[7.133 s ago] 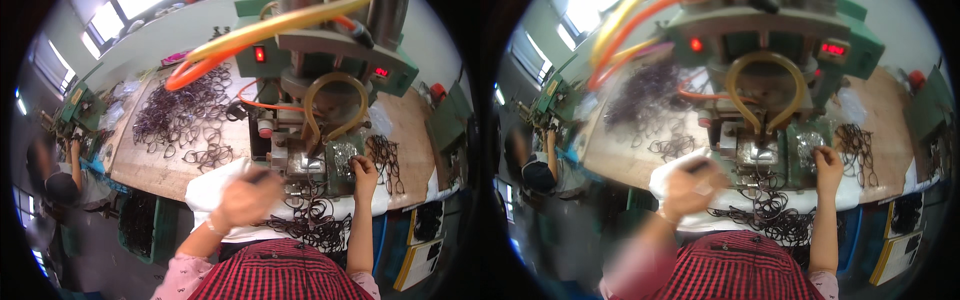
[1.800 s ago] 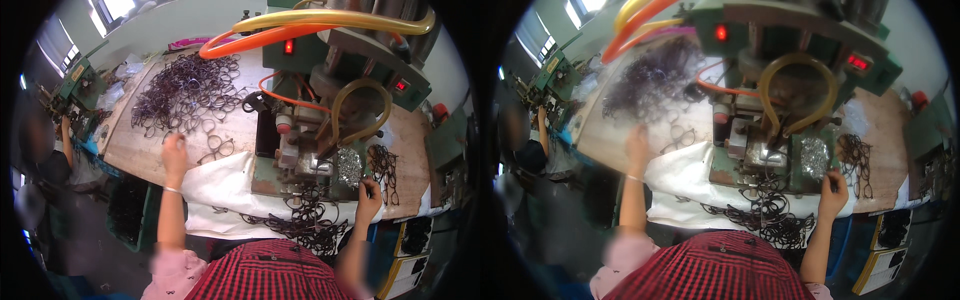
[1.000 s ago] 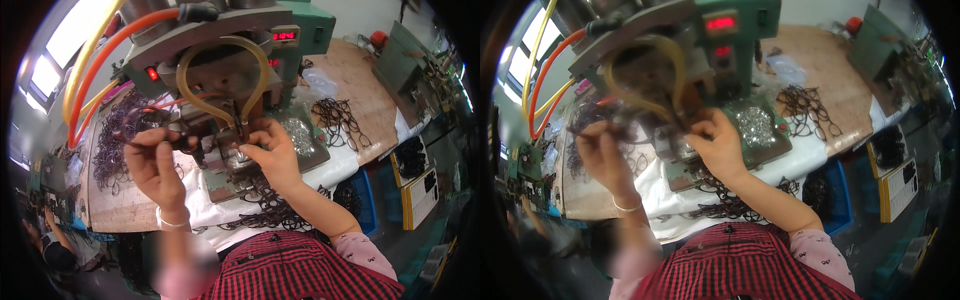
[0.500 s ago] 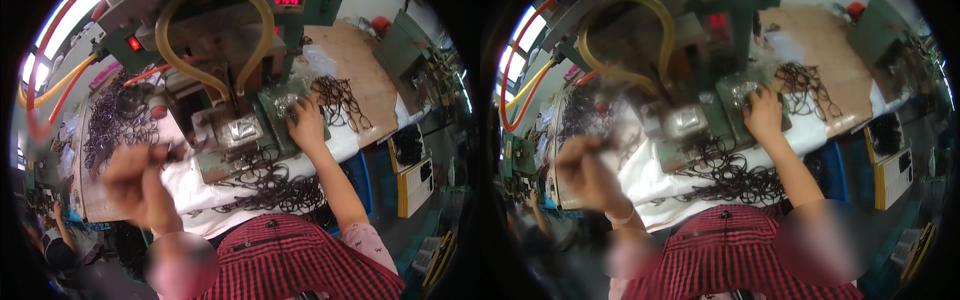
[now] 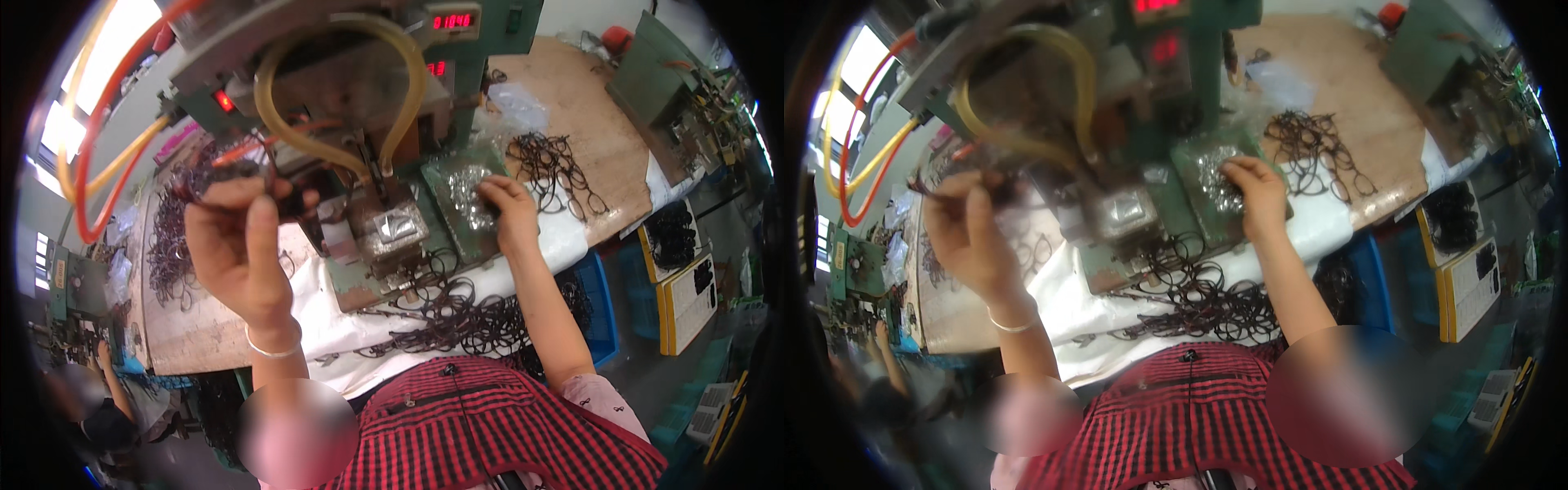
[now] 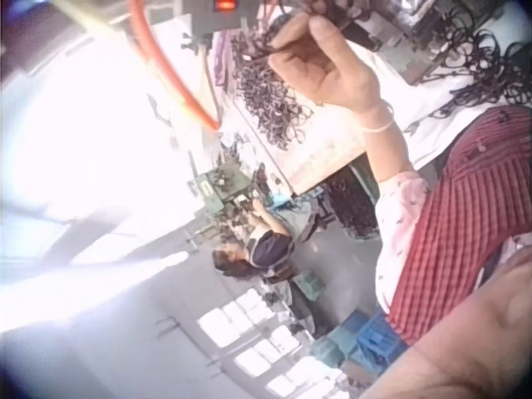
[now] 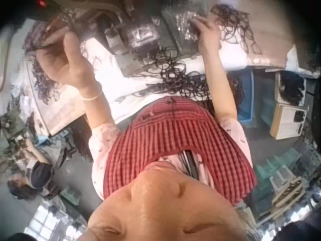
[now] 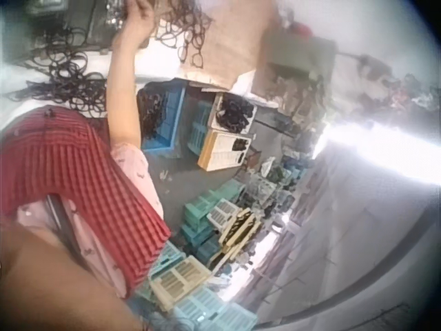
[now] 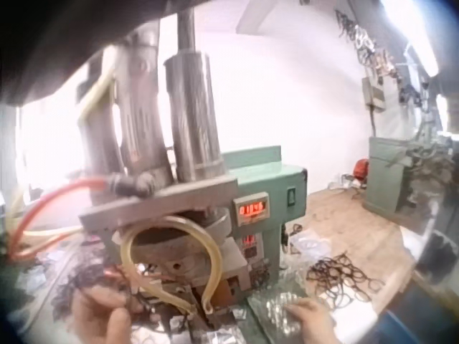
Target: The person repeatedly picks up eyeglass frames from a pile, places them into a press machine, and removes them after processing. The finished frames are placed on a white cloth on the table. The person handles frames one at a time throughout the clip.
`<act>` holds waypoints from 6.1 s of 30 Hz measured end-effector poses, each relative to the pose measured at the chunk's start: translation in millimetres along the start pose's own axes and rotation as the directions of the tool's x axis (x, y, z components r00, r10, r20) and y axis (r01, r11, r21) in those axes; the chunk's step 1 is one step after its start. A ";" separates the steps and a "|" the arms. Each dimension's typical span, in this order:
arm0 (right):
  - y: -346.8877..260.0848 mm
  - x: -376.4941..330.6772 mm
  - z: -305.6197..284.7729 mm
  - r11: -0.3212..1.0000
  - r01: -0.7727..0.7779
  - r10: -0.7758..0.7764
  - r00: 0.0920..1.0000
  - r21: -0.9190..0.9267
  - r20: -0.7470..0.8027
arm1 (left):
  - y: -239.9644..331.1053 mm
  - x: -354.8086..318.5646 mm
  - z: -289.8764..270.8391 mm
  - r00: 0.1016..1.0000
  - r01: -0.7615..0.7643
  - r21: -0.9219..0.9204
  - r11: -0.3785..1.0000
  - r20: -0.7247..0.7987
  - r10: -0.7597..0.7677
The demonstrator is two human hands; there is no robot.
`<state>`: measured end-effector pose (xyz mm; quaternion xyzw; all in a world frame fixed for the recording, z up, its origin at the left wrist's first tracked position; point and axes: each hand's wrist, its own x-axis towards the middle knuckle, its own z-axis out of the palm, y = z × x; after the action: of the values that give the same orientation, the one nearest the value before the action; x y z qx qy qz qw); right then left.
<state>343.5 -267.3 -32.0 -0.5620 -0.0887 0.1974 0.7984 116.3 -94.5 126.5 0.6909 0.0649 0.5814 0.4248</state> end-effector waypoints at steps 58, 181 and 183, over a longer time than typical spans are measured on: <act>33.7 -163.7 -242.5 -0.275 0.272 0.391 0.908 -0.922 0.151 | -1.6 -333.6 -129.1 0.539 0.244 0.770 0.589 0.397 -0.742; -0.4 2.5 7.3 -0.123 0.730 -0.369 0.595 -0.672 0.714 | -20.3 -64.0 14.4 0.594 -0.650 0.101 0.753 0.686 0.421; 4.0 10.0 16.4 0.050 0.722 -0.490 0.620 -0.690 0.613 | -14.5 -73.0 1.6 0.661 -0.582 0.170 0.795 0.669 0.340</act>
<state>345.8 -247.8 -30.7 -0.7789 -0.4936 -0.1842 0.3402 100.5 -128.7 62.3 0.8993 -0.1474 0.3942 0.1191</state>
